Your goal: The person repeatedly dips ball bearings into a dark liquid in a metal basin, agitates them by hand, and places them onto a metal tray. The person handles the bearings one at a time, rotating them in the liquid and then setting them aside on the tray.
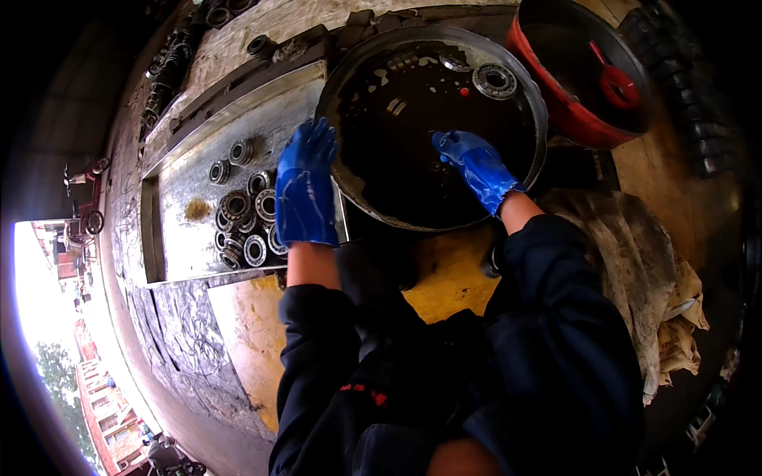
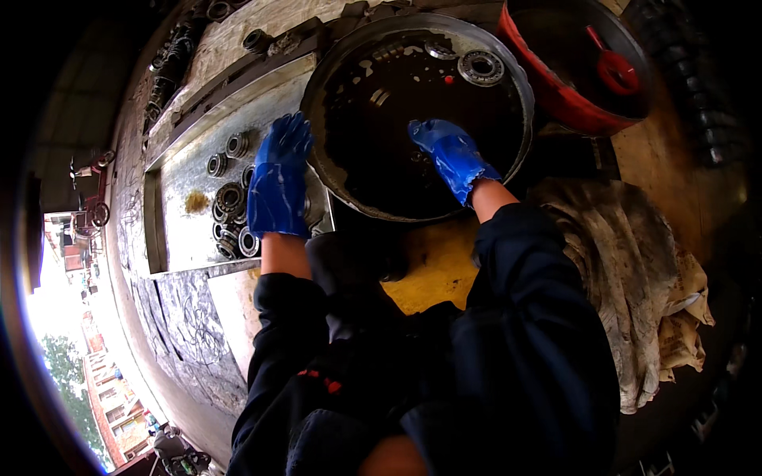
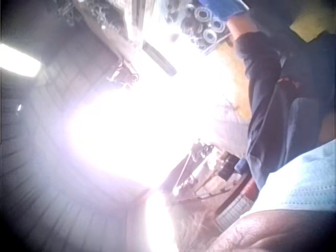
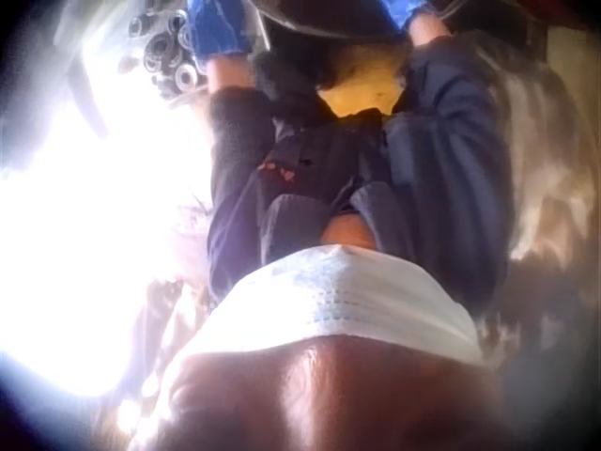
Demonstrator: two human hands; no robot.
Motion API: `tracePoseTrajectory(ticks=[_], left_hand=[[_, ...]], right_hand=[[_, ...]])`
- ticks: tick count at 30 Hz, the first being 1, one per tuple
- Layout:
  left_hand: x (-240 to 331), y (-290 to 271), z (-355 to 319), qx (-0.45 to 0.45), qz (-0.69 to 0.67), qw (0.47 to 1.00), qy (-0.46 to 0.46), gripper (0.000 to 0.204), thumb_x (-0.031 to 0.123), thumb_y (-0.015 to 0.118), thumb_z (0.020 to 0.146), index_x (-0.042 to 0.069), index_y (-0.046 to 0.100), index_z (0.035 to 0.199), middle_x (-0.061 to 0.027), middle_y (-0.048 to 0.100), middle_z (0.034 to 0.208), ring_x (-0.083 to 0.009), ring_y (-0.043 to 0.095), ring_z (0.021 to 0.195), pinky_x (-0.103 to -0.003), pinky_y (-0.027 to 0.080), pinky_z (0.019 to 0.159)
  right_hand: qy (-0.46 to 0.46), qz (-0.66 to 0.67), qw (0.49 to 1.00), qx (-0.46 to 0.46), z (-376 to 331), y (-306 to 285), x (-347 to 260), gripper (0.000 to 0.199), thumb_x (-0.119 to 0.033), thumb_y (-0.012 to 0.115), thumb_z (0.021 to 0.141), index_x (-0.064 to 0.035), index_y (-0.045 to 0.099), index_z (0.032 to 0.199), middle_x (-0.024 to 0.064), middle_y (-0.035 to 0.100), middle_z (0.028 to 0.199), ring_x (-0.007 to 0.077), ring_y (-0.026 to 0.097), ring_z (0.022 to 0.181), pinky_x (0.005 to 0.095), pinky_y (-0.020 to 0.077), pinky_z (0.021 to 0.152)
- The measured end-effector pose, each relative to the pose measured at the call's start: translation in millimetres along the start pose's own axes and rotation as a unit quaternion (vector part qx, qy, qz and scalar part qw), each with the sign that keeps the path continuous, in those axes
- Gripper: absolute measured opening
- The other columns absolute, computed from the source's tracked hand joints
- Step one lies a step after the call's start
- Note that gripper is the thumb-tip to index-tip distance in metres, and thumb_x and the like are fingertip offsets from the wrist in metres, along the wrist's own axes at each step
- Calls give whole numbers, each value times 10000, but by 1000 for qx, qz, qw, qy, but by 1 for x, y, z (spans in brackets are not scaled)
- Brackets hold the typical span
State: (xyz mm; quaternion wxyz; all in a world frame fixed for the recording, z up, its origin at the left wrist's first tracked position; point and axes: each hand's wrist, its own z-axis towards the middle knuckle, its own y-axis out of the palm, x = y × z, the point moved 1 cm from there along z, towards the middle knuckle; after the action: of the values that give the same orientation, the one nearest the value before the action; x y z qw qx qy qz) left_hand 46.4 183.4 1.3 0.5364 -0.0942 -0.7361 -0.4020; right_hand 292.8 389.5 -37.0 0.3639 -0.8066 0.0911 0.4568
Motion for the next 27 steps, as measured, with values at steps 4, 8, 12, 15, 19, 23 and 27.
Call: tracePoseTrajectory(ticks=[4, 8, 12, 15, 19, 23, 27], left_hand=[[-15, 38, -8, 111, -5, 992, -64, 455, 225, 506, 1047, -13, 458, 1432, -236, 508, 1448, -395, 517, 1318, -490, 418, 1118], [-30, 39, -5, 127, -41, 988, -80, 512, 259, 531, 1044, -31, 439, 1456, -251, 476, 1494, -401, 486, 1362, -482, 396, 1146], [-35, 44, 6, 104, -54, 993, -31, 518, 266, 528, 1046, -37, 436, 1455, -244, 487, 1481, -377, 508, 1339, -461, 403, 1139], [-25, 37, 0, 103, -97, 990, -26, 520, 265, 525, 1047, -21, 427, 1470, -234, 482, 1479, -358, 518, 1319, -459, 411, 1128], [-23, 29, 5, 121, -162, 979, -25, 512, 260, 545, 1041, -1, 434, 1467, -228, 494, 1461, -355, 517, 1310, -452, 414, 1123], [-5, 26, 7, 160, -173, 971, -50, 524, 284, 539, 1047, -1, 418, 1471, -247, 469, 1479, -378, 486, 1343, -458, 393, 1144], [-3, 34, 3, 151, -193, 967, -67, 534, 293, 533, 1051, -4, 405, 1476, -256, 453, 1490, -388, 473, 1356, -463, 386, 1151]], right_hand=[[11, -89, 996, -27, 18, 19, 22, 522, -529, 573, 942, -67, 730, 1126, 176, 729, 1093, 357, 680, 1058, 428, 503, 922], [67, -205, 975, -51, 33, 26, 31, 503, -518, 583, 897, -82, 733, 1100, 198, 716, 1127, 386, 667, 1089, 443, 508, 952], [79, -252, 962, -64, 46, 35, 58, 486, -500, 602, 862, -93, 730, 1094, 182, 724, 1120, 390, 672, 1074, 438, 512, 942], [43, -241, 963, -110, 49, 50, 48, 490, -497, 631, 853, -66, 734, 1062, 197, 724, 1106, 392, 675, 1060, 442, 516, 923], [39, -252, 965, -62, 62, 51, 41, 503, -472, 657, 854, -23, 726, 1072, 238, 717, 1075, 392, 679, 1040, 447, 515, 895], [18, -183, 982, -50, 88, 56, 49, 482, -407, 677, 841, -16, 712, 1122, 257, 705, 1097, 408, 670, 1053, 445, 518, 891], [-88, -272, 956, -60, 111, 58, 76, 334, -275, 651, 851, -24, 718, 1061, 217, 713, 1080, 408, 671, 1018, 451, 524, 881]])
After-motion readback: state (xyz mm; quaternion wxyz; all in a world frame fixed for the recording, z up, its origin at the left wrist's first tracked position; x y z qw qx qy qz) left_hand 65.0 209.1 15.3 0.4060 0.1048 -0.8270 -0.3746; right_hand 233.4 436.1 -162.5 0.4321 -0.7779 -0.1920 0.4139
